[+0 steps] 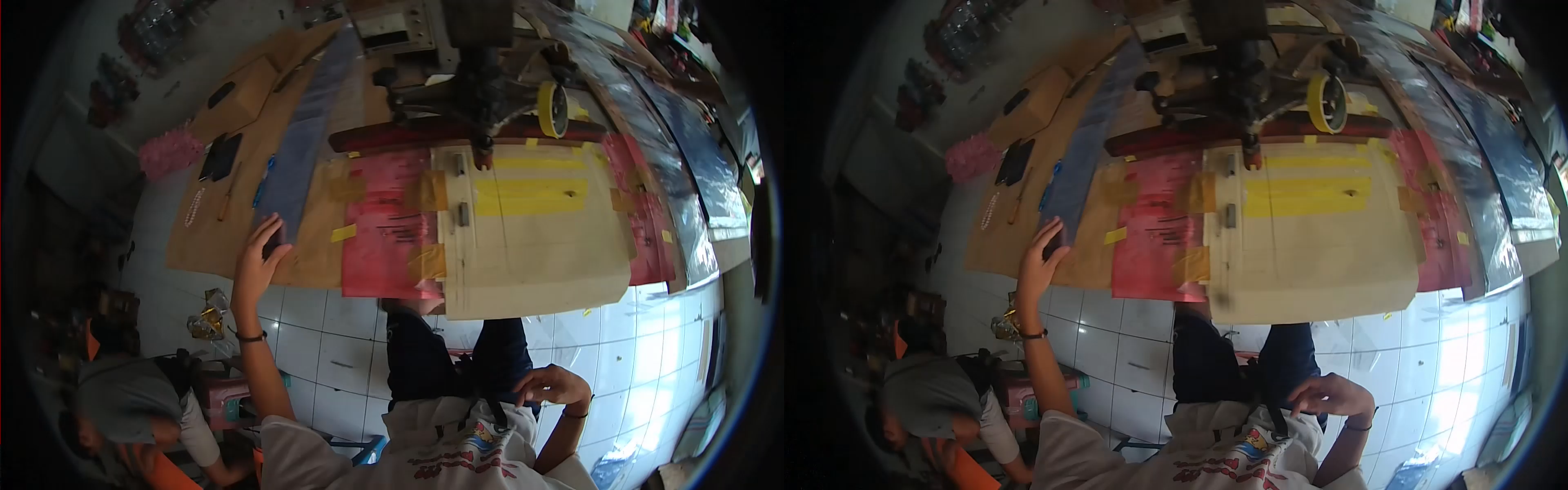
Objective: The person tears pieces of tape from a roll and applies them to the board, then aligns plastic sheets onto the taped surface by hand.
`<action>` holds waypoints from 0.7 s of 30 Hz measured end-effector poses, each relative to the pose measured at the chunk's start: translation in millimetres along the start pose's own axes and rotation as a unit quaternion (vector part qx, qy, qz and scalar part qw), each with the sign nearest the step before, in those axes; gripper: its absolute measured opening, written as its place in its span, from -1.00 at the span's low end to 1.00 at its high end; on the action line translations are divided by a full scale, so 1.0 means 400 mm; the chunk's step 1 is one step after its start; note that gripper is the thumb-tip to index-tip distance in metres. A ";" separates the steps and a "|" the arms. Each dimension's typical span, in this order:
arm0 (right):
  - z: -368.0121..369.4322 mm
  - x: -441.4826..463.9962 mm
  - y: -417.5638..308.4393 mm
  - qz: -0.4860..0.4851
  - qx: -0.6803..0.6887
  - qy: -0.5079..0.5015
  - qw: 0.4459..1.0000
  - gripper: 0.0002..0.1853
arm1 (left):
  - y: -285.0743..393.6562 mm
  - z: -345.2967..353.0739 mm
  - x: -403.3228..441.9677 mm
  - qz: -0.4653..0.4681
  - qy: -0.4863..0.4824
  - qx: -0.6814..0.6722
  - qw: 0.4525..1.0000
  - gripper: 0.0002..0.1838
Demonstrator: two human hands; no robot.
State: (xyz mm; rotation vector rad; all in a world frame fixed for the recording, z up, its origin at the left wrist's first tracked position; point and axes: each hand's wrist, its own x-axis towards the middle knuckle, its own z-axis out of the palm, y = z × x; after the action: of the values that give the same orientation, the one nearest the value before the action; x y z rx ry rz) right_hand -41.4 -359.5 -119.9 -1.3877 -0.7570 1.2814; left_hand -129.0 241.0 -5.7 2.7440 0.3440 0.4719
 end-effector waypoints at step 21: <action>0.292 1.077 -0.487 -0.381 -0.290 0.331 0.813 -0.57 | -0.286 -0.001 0.242 -0.058 -0.185 -0.344 0.919 -0.83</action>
State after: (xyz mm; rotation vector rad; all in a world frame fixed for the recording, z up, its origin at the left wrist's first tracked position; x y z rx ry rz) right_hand -17.4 121.1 -44.6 -1.5995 -1.0799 -0.1142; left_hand -61.0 373.7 -19.7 2.0445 0.1893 0.0148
